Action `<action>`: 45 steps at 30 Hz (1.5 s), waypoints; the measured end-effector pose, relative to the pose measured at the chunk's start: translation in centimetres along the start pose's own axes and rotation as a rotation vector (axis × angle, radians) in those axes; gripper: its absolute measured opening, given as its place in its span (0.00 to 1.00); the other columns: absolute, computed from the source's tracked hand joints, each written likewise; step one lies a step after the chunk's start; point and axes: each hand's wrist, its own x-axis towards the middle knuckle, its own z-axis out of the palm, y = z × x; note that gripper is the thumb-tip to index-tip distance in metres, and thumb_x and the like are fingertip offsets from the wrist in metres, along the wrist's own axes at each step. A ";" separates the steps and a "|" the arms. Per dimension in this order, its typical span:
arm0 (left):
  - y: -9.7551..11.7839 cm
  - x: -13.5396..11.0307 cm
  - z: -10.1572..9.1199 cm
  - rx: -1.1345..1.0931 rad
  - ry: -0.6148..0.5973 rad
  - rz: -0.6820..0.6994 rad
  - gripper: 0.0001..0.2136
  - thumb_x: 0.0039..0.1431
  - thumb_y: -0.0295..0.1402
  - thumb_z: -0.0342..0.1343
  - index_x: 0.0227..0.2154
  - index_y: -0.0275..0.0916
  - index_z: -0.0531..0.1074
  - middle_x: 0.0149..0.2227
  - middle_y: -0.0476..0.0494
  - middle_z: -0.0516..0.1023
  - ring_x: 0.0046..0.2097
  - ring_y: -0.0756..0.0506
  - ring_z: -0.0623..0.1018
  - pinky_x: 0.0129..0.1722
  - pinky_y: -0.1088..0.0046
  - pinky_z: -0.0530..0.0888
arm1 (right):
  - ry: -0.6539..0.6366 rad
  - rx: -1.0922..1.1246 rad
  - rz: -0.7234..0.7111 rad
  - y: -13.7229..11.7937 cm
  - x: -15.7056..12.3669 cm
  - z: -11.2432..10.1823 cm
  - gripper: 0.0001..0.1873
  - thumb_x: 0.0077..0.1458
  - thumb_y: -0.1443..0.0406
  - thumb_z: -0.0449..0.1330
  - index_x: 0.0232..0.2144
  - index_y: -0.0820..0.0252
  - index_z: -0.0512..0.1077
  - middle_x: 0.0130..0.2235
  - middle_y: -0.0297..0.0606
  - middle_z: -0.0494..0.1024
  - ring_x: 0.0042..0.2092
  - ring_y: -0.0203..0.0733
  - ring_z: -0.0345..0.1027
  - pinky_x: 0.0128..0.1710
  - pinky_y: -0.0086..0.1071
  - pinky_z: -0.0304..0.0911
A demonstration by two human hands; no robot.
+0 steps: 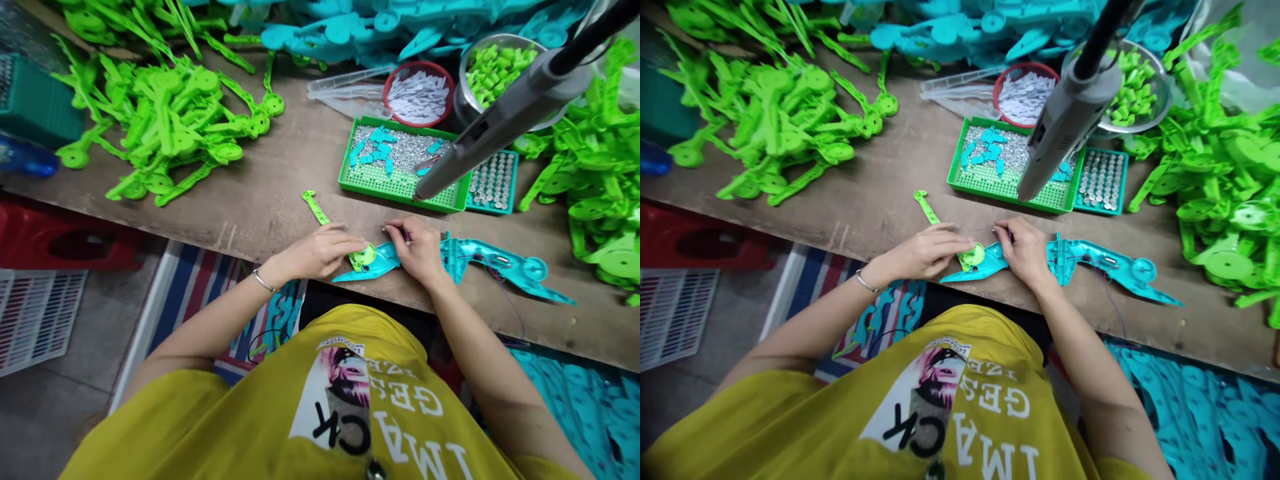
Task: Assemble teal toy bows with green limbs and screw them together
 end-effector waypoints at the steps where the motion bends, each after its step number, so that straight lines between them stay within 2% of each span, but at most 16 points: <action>1: 0.5 -0.2 0.1 0.047 0.014 -0.029 0.25 0.62 0.36 0.59 0.62 0.48 0.69 0.60 0.38 0.76 0.62 0.37 0.74 0.68 0.43 0.60 | 0.003 -0.002 0.006 0.0 0.0 0.0 0.09 0.65 0.62 0.57 0.39 0.55 0.78 0.39 0.40 0.83 0.40 0.45 0.77 0.42 0.39 0.71; 3: 1.5 -0.7 0.6 0.145 0.064 -0.103 0.39 0.56 0.49 0.64 0.67 0.43 0.61 0.63 0.32 0.71 0.67 0.30 0.66 0.69 0.37 0.50 | 0.011 -0.010 0.014 -0.1 0.0 0.0 0.09 0.65 0.62 0.57 0.39 0.55 0.78 0.39 0.41 0.83 0.40 0.45 0.77 0.42 0.39 0.70; 5: 2.0 -1.3 1.3 0.211 0.115 -0.145 0.47 0.51 0.56 0.66 0.69 0.39 0.57 0.63 0.28 0.71 0.67 0.27 0.66 0.69 0.34 0.42 | 0.013 -0.014 0.016 -0.1 0.0 0.0 0.09 0.64 0.62 0.57 0.39 0.56 0.78 0.38 0.41 0.83 0.40 0.45 0.77 0.42 0.39 0.70; 9: 2.2 -2.0 2.4 0.245 0.179 -0.153 0.46 0.55 0.55 0.64 0.70 0.39 0.53 0.61 0.30 0.73 0.58 0.32 0.76 0.70 0.36 0.37 | -0.018 -0.011 0.044 -0.1 0.1 -0.3 0.09 0.64 0.62 0.58 0.38 0.56 0.79 0.39 0.41 0.84 0.42 0.46 0.78 0.44 0.40 0.71; 12: 2.5 -2.2 2.7 0.213 0.200 -0.149 0.46 0.53 0.57 0.64 0.69 0.42 0.55 0.62 0.32 0.73 0.61 0.31 0.73 0.70 0.36 0.38 | -0.097 0.016 0.082 -0.8 0.5 -1.2 0.09 0.63 0.62 0.58 0.37 0.56 0.79 0.39 0.40 0.84 0.42 0.46 0.78 0.43 0.39 0.70; 15: 3.3 -2.1 2.8 0.217 0.303 -0.218 0.37 0.58 0.54 0.61 0.65 0.41 0.61 0.60 0.32 0.75 0.63 0.31 0.70 0.69 0.41 0.48 | -0.218 0.077 0.055 -2.6 1.3 -2.3 0.09 0.63 0.63 0.58 0.40 0.56 0.79 0.39 0.39 0.84 0.39 0.44 0.77 0.41 0.37 0.69; 19: 4.4 -1.6 3.0 0.308 0.460 -0.370 0.16 0.68 0.44 0.55 0.50 0.38 0.73 0.45 0.38 0.81 0.50 0.38 0.78 0.57 0.54 0.62 | -0.386 0.196 -0.028 -5.9 3.0 -3.0 0.13 0.62 0.63 0.60 0.48 0.58 0.77 0.37 0.38 0.82 0.35 0.40 0.75 0.37 0.34 0.68; 23: 5.1 -1.4 2.9 0.309 0.514 -0.415 0.10 0.71 0.37 0.52 0.36 0.40 0.75 0.35 0.47 0.82 0.41 0.45 0.78 0.51 0.59 0.61 | -0.513 0.306 -0.067 -7.5 4.3 -2.0 0.18 0.60 0.65 0.61 0.52 0.59 0.74 0.39 0.39 0.82 0.38 0.40 0.75 0.39 0.34 0.68; 26: 5.5 -1.7 3.0 0.337 0.595 -0.493 0.10 0.69 0.34 0.55 0.31 0.41 0.74 0.33 0.49 0.82 0.40 0.45 0.77 0.52 0.59 0.60 | -0.543 0.426 0.026 -7.5 4.7 -0.9 0.20 0.58 0.63 0.62 0.52 0.62 0.73 0.37 0.40 0.81 0.36 0.39 0.75 0.37 0.33 0.68; 28: 5.7 -1.9 3.2 0.337 0.623 -0.543 0.06 0.65 0.36 0.58 0.34 0.41 0.75 0.36 0.48 0.82 0.42 0.43 0.78 0.52 0.58 0.60 | -0.570 0.497 0.112 -7.2 4.7 -0.3 0.21 0.56 0.62 0.63 0.51 0.63 0.73 0.35 0.39 0.81 0.34 0.39 0.74 0.34 0.33 0.68; 31: 5.7 -2.0 3.5 0.292 0.602 -0.542 0.07 0.64 0.38 0.60 0.40 0.41 0.76 0.38 0.47 0.83 0.42 0.43 0.78 0.52 0.59 0.60 | -0.582 0.513 0.151 -6.8 4.7 0.3 0.20 0.55 0.63 0.64 0.49 0.63 0.74 0.35 0.39 0.81 0.35 0.39 0.74 0.36 0.33 0.68; 35: 5.1 -1.9 3.8 0.327 0.621 -0.513 0.08 0.68 0.35 0.55 0.34 0.41 0.75 0.34 0.48 0.83 0.39 0.45 0.78 0.52 0.59 0.60 | -0.554 0.477 0.181 -6.8 4.6 0.9 0.21 0.53 0.62 0.65 0.48 0.63 0.74 0.34 0.38 0.80 0.34 0.38 0.73 0.35 0.33 0.67; 38: 4.6 -1.8 4.1 0.397 0.678 -0.525 0.08 0.68 0.35 0.56 0.33 0.40 0.75 0.31 0.47 0.82 0.37 0.45 0.77 0.51 0.59 0.60 | -0.564 0.469 0.258 -6.9 4.8 1.5 0.18 0.51 0.58 0.66 0.40 0.64 0.77 0.32 0.39 0.80 0.32 0.37 0.70 0.33 0.32 0.64; 41: 4.3 -2.0 4.4 0.436 0.659 -0.510 0.09 0.68 0.35 0.55 0.33 0.40 0.76 0.30 0.46 0.81 0.36 0.45 0.77 0.47 0.60 0.63 | -0.592 0.482 0.283 -6.9 5.0 2.1 0.16 0.49 0.55 0.66 0.30 0.64 0.77 0.31 0.39 0.79 0.30 0.36 0.67 0.32 0.31 0.62; 43: 4.2 -2.4 4.6 0.392 0.635 -0.503 0.08 0.68 0.35 0.55 0.38 0.39 0.77 0.32 0.44 0.81 0.36 0.44 0.78 0.43 0.62 0.66 | -0.594 0.443 0.295 -6.7 5.1 2.4 0.16 0.49 0.54 0.65 0.28 0.63 0.76 0.28 0.36 0.77 0.28 0.34 0.64 0.30 0.31 0.59; 45: 4.3 -3.0 4.9 0.251 0.676 -0.543 0.08 0.68 0.34 0.55 0.43 0.38 0.76 0.37 0.41 0.82 0.37 0.45 0.79 0.41 0.65 0.70 | -0.592 0.362 0.312 -6.4 5.0 2.5 0.15 0.50 0.55 0.64 0.27 0.63 0.76 0.26 0.35 0.75 0.27 0.34 0.62 0.28 0.30 0.56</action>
